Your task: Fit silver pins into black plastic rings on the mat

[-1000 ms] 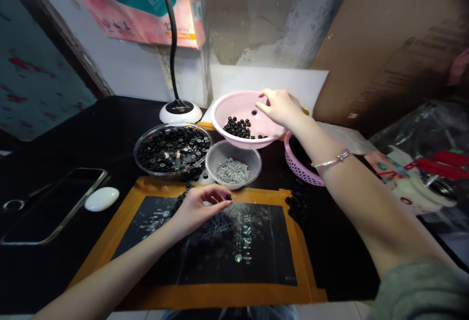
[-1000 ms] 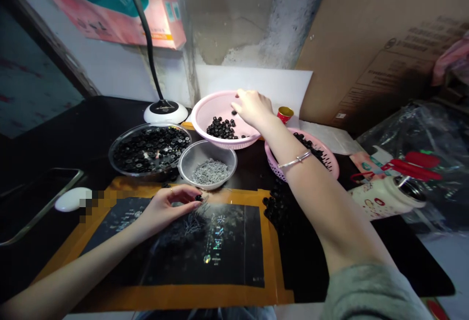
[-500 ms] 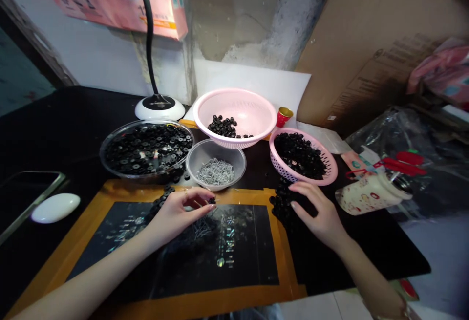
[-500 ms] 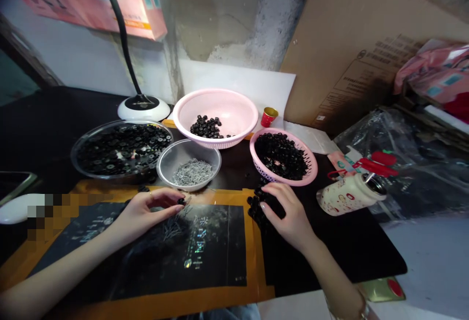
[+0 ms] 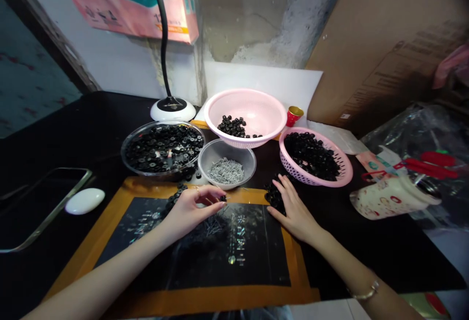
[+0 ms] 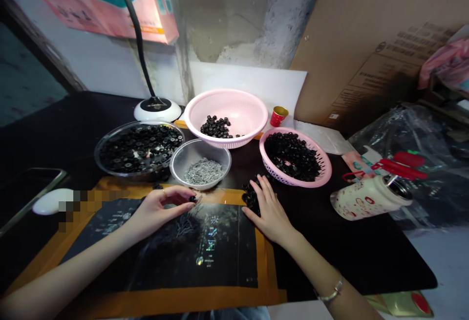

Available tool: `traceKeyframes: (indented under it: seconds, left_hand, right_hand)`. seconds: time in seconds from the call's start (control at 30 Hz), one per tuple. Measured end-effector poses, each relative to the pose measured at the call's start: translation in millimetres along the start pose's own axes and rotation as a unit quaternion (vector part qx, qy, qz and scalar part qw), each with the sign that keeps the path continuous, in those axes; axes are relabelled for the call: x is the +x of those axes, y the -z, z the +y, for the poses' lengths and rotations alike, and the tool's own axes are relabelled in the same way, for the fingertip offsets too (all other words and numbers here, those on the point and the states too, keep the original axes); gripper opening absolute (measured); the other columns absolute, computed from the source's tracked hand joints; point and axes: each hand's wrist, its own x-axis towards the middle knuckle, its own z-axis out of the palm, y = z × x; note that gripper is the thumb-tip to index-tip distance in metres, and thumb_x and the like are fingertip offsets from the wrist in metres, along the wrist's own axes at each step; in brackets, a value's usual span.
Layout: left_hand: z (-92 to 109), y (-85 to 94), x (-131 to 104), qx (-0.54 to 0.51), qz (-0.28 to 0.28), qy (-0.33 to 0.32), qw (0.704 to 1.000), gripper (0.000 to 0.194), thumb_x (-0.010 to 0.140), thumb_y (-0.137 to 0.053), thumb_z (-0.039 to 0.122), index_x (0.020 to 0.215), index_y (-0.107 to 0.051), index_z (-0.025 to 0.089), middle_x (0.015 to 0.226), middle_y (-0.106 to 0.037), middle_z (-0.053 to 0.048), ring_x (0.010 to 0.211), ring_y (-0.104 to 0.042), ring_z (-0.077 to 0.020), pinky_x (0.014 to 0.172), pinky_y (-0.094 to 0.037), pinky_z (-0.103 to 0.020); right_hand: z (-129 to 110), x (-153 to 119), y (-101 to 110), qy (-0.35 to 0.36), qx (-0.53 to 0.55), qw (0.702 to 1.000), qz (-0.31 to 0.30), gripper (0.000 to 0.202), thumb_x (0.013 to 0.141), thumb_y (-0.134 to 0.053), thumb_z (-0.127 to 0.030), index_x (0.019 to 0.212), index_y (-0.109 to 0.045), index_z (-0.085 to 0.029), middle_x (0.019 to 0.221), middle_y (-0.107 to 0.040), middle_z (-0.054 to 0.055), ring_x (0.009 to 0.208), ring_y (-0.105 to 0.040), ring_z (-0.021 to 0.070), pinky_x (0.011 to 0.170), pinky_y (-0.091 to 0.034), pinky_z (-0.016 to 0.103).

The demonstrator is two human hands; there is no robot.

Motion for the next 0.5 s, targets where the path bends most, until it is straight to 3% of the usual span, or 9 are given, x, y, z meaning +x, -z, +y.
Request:
traceKeyframes:
  seconds: [0.2,0.37,0.5]
  left_hand:
    - [0,0.1,0,-0.015,-0.006,-0.005,1.000,0.024,0.075,-0.067,0.031,0.091,-0.067,0.014,0.082,-0.072,-0.005,0.065,-0.064,-0.0125,0.062,-0.054,-0.022]
    - [2,0.5,-1,-0.020,-0.003,-0.012,1.000,0.022,0.076,-0.067,0.029,0.091,-0.068,0.013,0.080,-0.071,-0.004,0.067,-0.064,-0.0123,0.064,-0.054,-0.021]
    - [2,-0.3,0,-0.024,-0.006,-0.017,1.000,0.020,0.075,-0.067,0.027,0.090,-0.068,0.013,0.081,-0.070,-0.005,0.068,-0.064,-0.0122,0.064,-0.054,-0.021]
  right_hand:
    - [-10,36,-8,0.037,0.002,0.999,0.005,0.066,0.089,-0.044,-0.049,0.144,-0.022,-0.019,0.154,-0.017,0.016,0.142,-0.007,0.0253,0.112,-0.020,0.050]
    - [-16,56,-2,0.066,-0.049,0.996,0.031,0.068,0.084,-0.053,-0.051,0.139,-0.035,-0.015,0.149,-0.027,0.019,0.140,-0.015,0.0337,0.110,-0.020,0.057]
    - [-23,64,11,0.128,-0.061,0.988,0.063,0.031,0.084,-0.058,-0.036,0.108,-0.064,-0.018,0.127,-0.053,0.014,0.126,-0.039,0.0304,0.105,-0.032,0.050]
